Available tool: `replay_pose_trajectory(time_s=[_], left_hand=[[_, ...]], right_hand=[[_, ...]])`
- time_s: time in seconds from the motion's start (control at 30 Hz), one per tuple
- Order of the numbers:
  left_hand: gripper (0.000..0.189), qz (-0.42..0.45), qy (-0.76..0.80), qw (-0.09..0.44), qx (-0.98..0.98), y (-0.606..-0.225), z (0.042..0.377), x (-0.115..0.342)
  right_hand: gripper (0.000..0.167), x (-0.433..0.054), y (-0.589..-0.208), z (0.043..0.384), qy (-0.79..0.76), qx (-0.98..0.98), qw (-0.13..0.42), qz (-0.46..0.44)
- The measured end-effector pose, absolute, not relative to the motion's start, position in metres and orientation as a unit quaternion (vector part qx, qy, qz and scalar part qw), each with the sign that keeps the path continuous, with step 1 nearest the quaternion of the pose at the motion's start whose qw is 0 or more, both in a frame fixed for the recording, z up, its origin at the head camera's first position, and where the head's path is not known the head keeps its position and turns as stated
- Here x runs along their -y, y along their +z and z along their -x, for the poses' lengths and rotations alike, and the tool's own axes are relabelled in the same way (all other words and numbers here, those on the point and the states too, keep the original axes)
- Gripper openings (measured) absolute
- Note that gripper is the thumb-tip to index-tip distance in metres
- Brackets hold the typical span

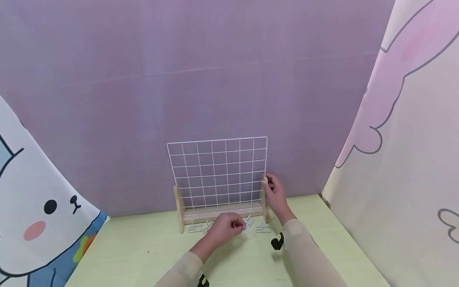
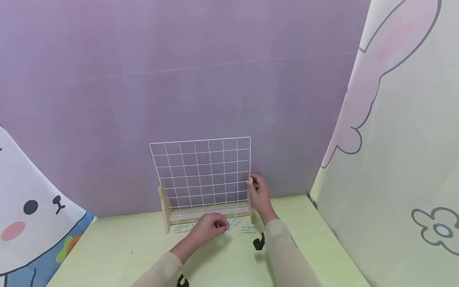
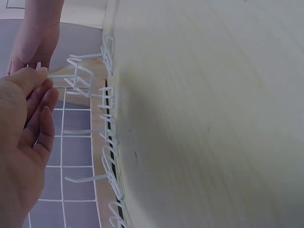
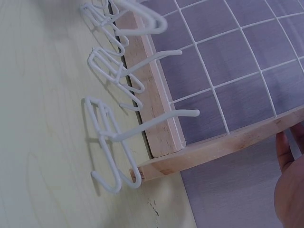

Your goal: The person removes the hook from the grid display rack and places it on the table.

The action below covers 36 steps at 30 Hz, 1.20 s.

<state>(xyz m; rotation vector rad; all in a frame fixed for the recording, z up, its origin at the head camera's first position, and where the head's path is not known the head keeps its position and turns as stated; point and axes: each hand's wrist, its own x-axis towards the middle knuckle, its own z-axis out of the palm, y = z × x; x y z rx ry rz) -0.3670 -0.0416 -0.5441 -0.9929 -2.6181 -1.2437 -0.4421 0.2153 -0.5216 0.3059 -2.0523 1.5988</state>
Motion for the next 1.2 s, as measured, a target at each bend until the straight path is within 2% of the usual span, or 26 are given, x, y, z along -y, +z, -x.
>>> replay_pose_trajectory(time_s=[0.8,1.2], left_hand=[[0.008,0.336,-0.395,0.011,0.855,-0.565,0.377,0.044],[0.007,0.338,-0.373,0.019,0.864,-0.572,0.381,0.042]], right_hand=[[0.032,-0.215,-0.523,0.442,0.591,0.757,0.252,-0.116],[0.036,-0.211,-0.523,0.443,0.591,0.754,0.267,-0.108]])
